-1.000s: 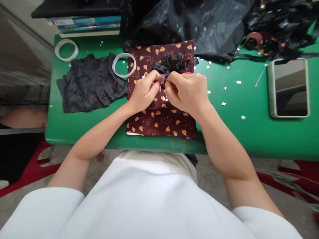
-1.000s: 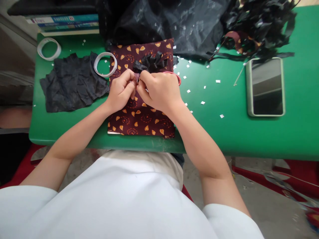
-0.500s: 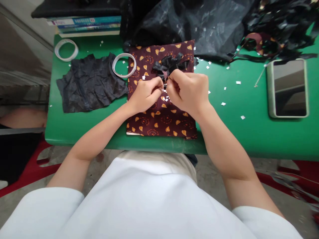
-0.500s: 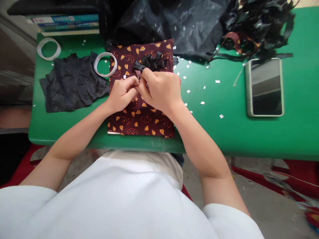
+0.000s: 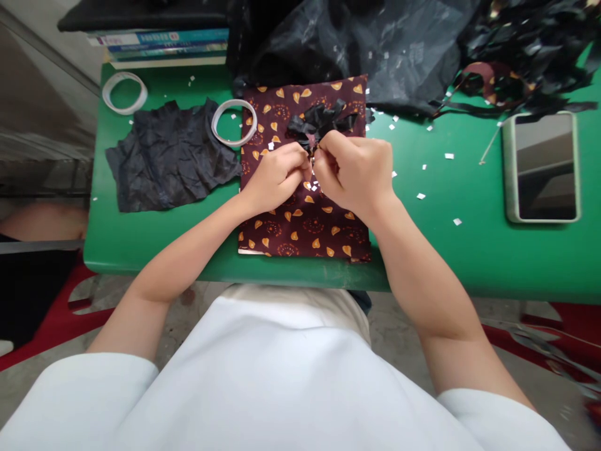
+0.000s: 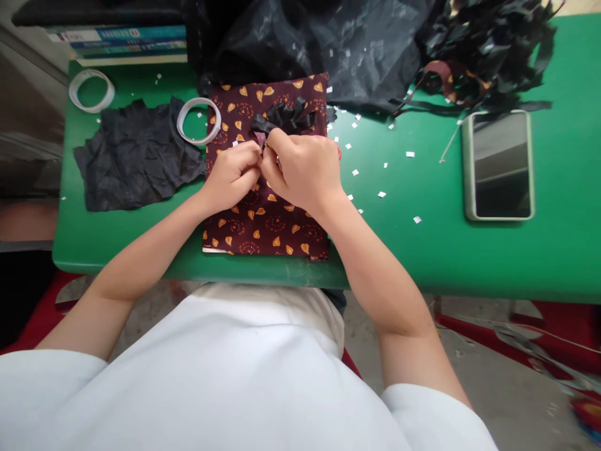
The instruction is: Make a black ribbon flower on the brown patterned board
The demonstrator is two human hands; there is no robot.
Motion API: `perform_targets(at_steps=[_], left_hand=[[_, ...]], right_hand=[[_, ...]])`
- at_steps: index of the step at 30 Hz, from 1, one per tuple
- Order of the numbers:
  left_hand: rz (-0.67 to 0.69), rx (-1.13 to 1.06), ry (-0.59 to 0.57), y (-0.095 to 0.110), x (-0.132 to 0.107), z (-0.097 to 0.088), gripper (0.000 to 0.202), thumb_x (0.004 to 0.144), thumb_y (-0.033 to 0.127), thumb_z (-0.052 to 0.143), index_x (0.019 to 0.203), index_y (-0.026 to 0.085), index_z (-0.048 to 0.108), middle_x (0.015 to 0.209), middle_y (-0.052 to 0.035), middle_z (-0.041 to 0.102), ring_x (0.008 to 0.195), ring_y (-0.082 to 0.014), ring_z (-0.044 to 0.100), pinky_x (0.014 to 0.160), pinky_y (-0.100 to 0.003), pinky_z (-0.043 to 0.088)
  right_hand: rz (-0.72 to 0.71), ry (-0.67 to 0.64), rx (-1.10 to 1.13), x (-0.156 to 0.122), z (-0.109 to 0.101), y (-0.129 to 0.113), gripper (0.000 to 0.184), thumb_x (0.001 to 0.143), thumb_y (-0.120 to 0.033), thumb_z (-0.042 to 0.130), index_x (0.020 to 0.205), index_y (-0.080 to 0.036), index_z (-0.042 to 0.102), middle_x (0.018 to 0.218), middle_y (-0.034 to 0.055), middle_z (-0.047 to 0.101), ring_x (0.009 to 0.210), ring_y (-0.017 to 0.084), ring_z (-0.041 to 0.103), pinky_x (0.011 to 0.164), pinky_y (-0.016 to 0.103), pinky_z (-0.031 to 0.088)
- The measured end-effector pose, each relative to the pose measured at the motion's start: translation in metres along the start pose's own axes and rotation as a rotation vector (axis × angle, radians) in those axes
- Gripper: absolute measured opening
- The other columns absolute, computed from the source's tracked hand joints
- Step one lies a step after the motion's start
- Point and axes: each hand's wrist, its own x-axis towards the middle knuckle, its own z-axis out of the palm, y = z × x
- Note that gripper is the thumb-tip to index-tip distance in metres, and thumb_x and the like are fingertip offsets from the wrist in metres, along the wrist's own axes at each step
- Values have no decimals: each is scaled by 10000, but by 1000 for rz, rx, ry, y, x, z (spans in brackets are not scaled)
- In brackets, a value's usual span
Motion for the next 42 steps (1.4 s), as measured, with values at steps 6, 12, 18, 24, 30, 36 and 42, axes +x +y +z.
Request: perform_targets(at_steps=[6, 12, 18, 24, 30, 36, 42], left_hand=[[-75, -57, -17, 9, 0, -5, 240, 892, 100, 407, 720, 202, 541, 741, -6, 663, 753, -175, 675, 754, -360, 548], [-118, -88, -7, 15, 0, -9, 215, 935, 187, 417, 764, 206, 546, 743, -12, 660, 761, -178, 675, 762, -356, 549], [-108, -70, 3, 13, 0, -8, 312, 992, 404, 405, 848, 212, 604, 869, -34, 690, 906, -200, 686, 845, -370, 551], [-102, -75, 75, 11, 0, -7, 408, 980, 537, 403, 850, 232, 640, 1005, -53, 677, 1001, -203, 682, 911, -370, 545], [-144, -104, 106, 12, 0, -6, 373, 986, 508, 418, 912, 240, 667, 953, -58, 709, 934, -182, 696, 825, -331, 568], [-172, -136, 129, 10, -1, -6, 314, 965, 492, 493, 994, 256, 697, 939, -44, 714, 822, -169, 716, 721, -308, 571], [-178, -182, 177, 6, 0, -3, 295, 941, 479, 548, 1010, 239, 704, 907, -47, 712, 797, -169, 710, 720, -319, 586]], right_hand=[[-19, 41, -59, 0, 1, 0, 260, 966, -328, 400, 774, -234, 549, 608, 31, 597, 566, 179, 523, 566, 322, 299], [-4, 53, -3, 2, 0, 0, 267, 962, -330, 400, 730, -236, 495, 580, 11, 552, 543, 160, 505, 566, 314, 309], [17, 53, 50, 1, 2, 3, 288, 974, -383, 409, 747, -242, 516, 583, 11, 548, 583, 171, 539, 597, 322, 358], [37, 39, 82, 1, 0, 1, 294, 971, -412, 410, 767, -249, 545, 600, 19, 570, 595, 189, 563, 610, 332, 376], [52, 63, 66, 2, -1, 0, 302, 971, -409, 395, 777, -241, 554, 599, 23, 570, 586, 184, 557, 590, 331, 357], [63, 69, 55, 2, -2, 2, 347, 983, -483, 380, 793, -254, 559, 618, 35, 591, 631, 199, 569, 598, 335, 361], [45, 116, 50, 3, -1, 2, 330, 970, -452, 390, 751, -249, 532, 577, 18, 551, 561, 177, 521, 570, 325, 341]])
